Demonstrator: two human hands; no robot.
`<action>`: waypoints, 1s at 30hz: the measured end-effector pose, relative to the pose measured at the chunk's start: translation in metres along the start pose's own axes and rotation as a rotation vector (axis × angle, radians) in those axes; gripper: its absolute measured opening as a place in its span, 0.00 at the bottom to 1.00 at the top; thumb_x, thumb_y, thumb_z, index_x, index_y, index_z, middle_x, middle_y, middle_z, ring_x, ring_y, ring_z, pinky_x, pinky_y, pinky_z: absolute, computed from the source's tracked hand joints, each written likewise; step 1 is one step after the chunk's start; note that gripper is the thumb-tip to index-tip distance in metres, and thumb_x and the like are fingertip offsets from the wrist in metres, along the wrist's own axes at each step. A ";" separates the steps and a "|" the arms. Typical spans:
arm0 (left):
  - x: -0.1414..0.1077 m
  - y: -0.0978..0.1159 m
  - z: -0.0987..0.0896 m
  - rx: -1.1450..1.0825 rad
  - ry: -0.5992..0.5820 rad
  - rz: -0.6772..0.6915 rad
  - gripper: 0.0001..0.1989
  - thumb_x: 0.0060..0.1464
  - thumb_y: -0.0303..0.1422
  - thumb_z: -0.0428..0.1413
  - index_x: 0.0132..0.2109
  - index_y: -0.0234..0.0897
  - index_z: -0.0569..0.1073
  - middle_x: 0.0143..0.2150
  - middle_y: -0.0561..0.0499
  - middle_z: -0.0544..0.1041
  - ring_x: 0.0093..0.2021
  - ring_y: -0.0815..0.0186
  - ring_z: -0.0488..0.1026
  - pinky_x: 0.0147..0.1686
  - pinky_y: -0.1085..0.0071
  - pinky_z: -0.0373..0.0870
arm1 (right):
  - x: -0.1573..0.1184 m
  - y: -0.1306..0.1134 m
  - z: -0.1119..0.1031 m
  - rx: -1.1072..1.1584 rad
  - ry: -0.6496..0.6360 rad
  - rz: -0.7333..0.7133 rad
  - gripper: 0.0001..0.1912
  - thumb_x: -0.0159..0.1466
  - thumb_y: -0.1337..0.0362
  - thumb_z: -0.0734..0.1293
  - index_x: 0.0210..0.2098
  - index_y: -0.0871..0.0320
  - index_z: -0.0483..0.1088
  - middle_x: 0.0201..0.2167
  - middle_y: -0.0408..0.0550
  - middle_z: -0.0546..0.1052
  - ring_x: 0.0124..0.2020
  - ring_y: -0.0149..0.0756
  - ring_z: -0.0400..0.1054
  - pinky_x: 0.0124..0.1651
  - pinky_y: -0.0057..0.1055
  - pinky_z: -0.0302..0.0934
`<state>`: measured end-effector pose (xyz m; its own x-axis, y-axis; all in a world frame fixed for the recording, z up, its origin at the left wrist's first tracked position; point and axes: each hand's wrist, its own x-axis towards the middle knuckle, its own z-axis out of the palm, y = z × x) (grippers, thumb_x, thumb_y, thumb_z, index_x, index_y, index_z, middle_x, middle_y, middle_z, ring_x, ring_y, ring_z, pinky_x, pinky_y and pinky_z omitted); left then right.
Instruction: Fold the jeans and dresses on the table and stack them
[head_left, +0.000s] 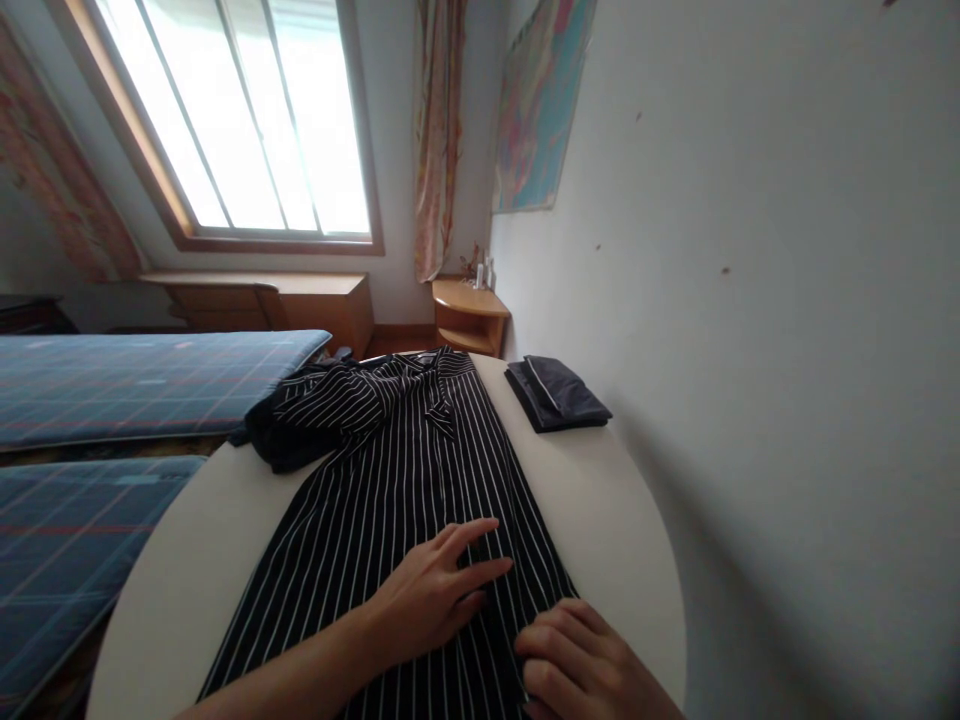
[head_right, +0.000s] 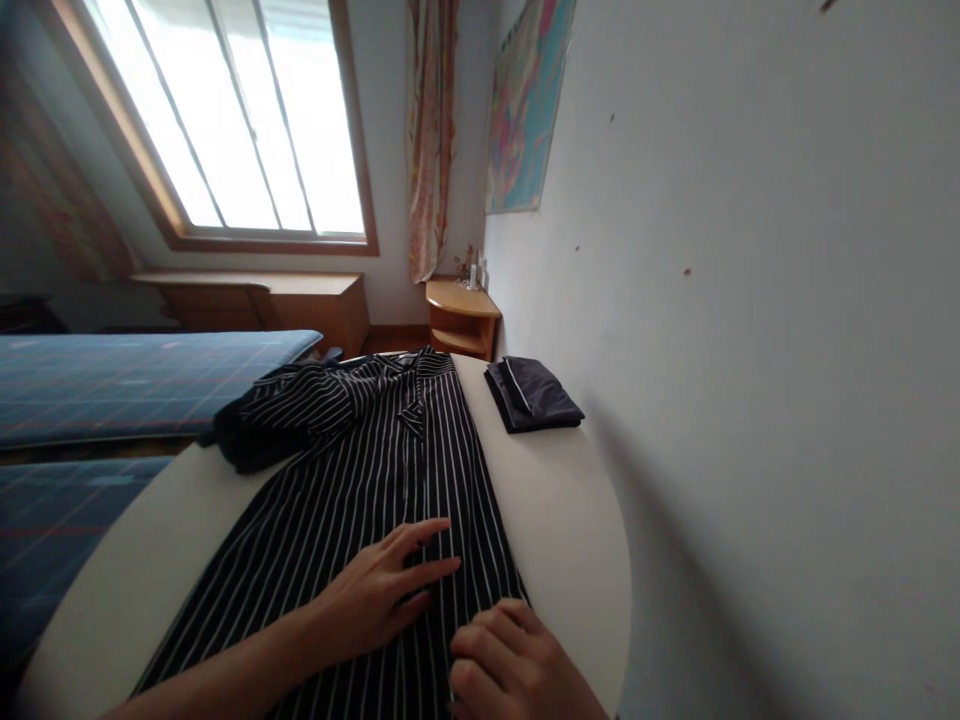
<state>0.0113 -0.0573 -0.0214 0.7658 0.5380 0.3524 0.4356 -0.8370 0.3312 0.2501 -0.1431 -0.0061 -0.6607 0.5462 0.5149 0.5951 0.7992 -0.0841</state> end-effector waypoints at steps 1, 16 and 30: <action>0.001 0.000 0.000 0.011 0.005 0.009 0.23 0.61 0.24 0.54 0.60 0.48 0.70 0.68 0.46 0.62 0.59 0.54 0.68 0.52 0.55 0.75 | 0.000 0.000 0.005 -0.006 -0.025 -0.001 0.07 0.70 0.66 0.61 0.35 0.54 0.67 0.35 0.43 0.79 0.36 0.34 0.71 0.44 0.34 0.63; 0.008 -0.001 -0.005 -0.020 0.005 0.242 0.06 0.64 0.30 0.53 0.44 0.41 0.75 0.43 0.51 0.78 0.49 0.62 0.71 0.57 0.61 0.66 | 0.032 0.016 -0.017 0.382 -0.458 0.152 0.04 0.62 0.64 0.69 0.30 0.53 0.75 0.26 0.38 0.78 0.29 0.31 0.72 0.37 0.28 0.61; 0.011 0.008 -0.007 0.058 -0.061 0.397 0.06 0.67 0.37 0.54 0.44 0.44 0.76 0.41 0.56 0.80 0.38 0.68 0.73 0.40 0.68 0.68 | 0.184 0.125 0.036 -0.120 -0.326 0.624 0.15 0.70 0.52 0.62 0.41 0.57 0.73 0.38 0.50 0.80 0.40 0.40 0.74 0.41 0.31 0.59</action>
<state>0.0198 -0.0572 -0.0085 0.9059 0.1660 0.3895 0.1248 -0.9837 0.1291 0.1859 0.0661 0.0474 -0.2725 0.9548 0.1187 0.9406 0.2904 -0.1759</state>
